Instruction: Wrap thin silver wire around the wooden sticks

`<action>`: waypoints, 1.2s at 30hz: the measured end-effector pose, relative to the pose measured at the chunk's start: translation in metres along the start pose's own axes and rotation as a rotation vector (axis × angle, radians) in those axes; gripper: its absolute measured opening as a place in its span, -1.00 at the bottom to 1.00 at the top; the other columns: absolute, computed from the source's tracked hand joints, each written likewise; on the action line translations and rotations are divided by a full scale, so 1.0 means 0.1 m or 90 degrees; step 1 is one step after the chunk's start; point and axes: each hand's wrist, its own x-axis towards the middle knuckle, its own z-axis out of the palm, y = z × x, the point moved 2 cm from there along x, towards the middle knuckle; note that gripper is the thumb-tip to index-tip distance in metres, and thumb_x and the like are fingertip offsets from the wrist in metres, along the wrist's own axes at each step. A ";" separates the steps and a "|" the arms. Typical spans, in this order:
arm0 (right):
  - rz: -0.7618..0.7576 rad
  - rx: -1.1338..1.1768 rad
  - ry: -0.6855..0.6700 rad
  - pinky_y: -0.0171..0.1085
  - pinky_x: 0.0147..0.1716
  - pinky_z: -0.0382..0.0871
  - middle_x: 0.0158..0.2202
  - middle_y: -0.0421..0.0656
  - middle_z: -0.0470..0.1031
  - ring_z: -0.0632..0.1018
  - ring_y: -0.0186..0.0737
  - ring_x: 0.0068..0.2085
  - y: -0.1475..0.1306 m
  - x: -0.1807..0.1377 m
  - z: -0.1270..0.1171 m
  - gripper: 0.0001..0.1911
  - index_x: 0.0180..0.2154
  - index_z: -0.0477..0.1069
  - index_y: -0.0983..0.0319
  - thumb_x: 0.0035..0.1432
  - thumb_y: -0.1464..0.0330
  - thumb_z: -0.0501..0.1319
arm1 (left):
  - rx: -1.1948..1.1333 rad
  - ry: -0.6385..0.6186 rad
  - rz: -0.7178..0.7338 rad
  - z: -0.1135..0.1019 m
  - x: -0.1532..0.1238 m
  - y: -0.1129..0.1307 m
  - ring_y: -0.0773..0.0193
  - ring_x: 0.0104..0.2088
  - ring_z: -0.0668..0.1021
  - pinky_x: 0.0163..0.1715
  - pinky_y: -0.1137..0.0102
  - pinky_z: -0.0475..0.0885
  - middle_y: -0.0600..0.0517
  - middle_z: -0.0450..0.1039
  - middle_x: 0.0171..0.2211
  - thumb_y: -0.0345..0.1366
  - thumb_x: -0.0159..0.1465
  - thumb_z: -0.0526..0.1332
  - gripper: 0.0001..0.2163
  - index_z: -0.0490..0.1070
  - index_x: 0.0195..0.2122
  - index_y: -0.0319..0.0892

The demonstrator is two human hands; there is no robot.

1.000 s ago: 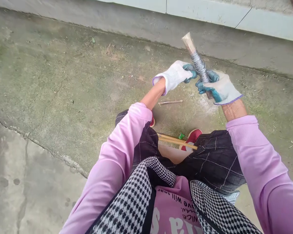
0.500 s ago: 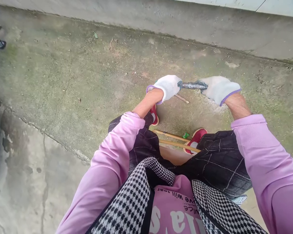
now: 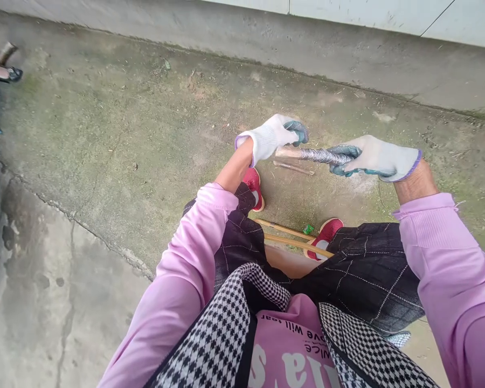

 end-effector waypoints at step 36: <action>-0.137 0.355 0.262 -0.02 -0.22 0.75 -0.26 -0.13 0.83 0.73 -0.06 -0.31 -0.27 0.45 0.22 -0.53 -0.17 0.71 0.10 0.18 -0.04 0.76 | -0.375 0.198 0.043 0.33 0.03 0.17 0.04 -0.06 0.73 0.11 0.13 0.64 0.03 0.75 -0.30 -0.28 0.32 0.64 -0.81 0.68 -0.36 0.03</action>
